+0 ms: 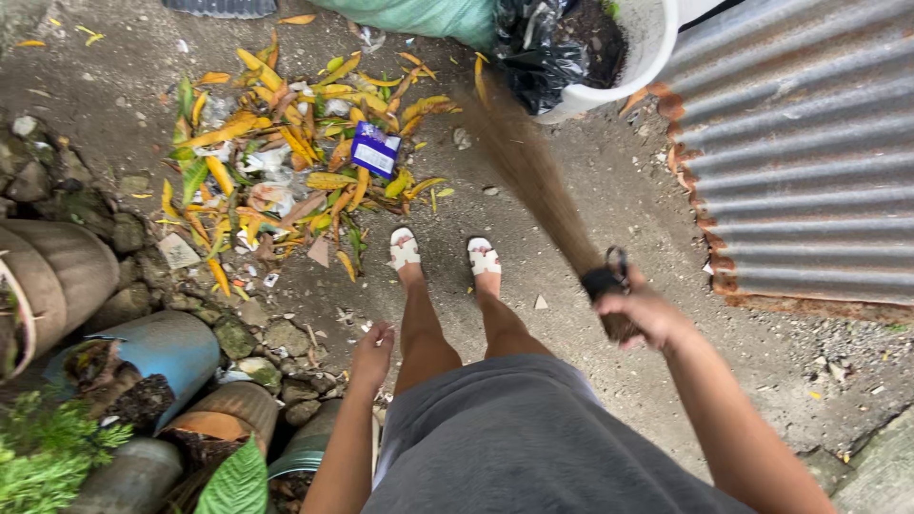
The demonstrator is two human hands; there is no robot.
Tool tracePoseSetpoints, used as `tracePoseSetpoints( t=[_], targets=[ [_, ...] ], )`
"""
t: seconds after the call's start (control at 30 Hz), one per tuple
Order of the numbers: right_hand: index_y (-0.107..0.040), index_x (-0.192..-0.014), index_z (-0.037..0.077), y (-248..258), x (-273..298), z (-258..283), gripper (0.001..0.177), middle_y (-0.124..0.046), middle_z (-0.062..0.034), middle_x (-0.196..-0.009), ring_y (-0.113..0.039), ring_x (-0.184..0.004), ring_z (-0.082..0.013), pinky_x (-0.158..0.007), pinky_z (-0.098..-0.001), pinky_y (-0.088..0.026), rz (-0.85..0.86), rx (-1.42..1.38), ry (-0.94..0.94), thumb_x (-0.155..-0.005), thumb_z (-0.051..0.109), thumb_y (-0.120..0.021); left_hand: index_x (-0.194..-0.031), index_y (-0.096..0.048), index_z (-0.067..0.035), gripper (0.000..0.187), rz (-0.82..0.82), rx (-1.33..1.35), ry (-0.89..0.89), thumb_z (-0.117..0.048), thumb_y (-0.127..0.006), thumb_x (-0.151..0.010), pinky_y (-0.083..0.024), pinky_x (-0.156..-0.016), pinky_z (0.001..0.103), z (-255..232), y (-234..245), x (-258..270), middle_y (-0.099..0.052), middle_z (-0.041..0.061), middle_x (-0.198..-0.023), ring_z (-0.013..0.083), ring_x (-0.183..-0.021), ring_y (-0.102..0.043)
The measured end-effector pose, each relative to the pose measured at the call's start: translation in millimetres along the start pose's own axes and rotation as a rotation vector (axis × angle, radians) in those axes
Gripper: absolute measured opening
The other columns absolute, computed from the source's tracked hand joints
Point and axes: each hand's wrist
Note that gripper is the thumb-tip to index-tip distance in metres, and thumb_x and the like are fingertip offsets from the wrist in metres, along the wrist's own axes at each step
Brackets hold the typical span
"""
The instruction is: The person sweeps leaves and debris from a concrete outdoor area into a dustpan using a small hand broom, then carries the broom and dustpan while walking through the space.
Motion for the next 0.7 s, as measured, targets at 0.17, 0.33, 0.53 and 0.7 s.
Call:
tracePoseSetpoints(
  t=[0.17, 0.33, 0.53, 0.7],
  targets=[
    [-0.036, -0.14, 0.003, -71.3, -116.8, 59.6, 0.084, -0.061, -0.019, -0.09, -0.067, -0.057, -0.0266, -0.038, -0.0393, -0.056, 0.045, -0.185, 0.057, -0.072, 0.016, -0.083, -0.131, -0.068, -0.009, 0.041, 0.035, -0.051, -0.045, -0.035, -0.06, -0.1, -0.051, -0.101, 0.039, 38.9, 29.9, -38.3, -0.073, 0.016, -0.126, 0.0294, -0.119, -0.067],
    [-0.033, -0.135, 0.009, -200.8, -141.2, 41.5, 0.077, -0.066, -0.0141, -0.089, -0.071, -0.062, -0.0233, -0.048, -0.0372, -0.063, 0.08, -0.22, -0.124, -0.073, 0.008, -0.079, -0.134, -0.063, -0.008, 0.044, 0.03, 0.111, 0.006, -0.031, -0.061, -0.097, -0.051, -0.098, 0.035, 55.6, 99.6, -62.3, -0.074, 0.014, -0.124, 0.0245, -0.114, -0.069],
    [-0.035, -0.146, 0.022, -145.2, 6.0, 12.3, 0.091, -0.061, -0.0185, -0.072, -0.053, -0.035, -0.0231, -0.03, -0.0347, -0.045, 0.053, -0.059, 0.006, -0.066, 0.006, -0.075, -0.131, -0.066, -0.007, 0.041, -0.012, 0.094, -0.007, -0.031, -0.061, -0.098, -0.05, -0.097, 0.034, 94.0, 162.5, -88.0, -0.075, 0.012, -0.121, 0.0212, -0.111, -0.068],
    [-0.019, -0.15, 0.033, -136.3, 2.2, 14.5, 0.1, -0.063, -0.0274, -0.096, -0.061, -0.052, -0.0327, -0.04, -0.0404, -0.051, -0.24, -0.016, -0.174, -0.073, 0.008, -0.077, -0.131, -0.067, -0.009, 0.04, 0.01, 0.068, 0.081, -0.031, -0.061, -0.099, -0.051, -0.095, 0.035, 110.5, 172.9, -91.6, -0.075, 0.012, -0.117, 0.0222, -0.106, -0.07]
  ],
)
Point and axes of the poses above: each hand's wrist, its own x-axis away from the middle knuckle, its own y-axis out of the back of the hand, z = x × y
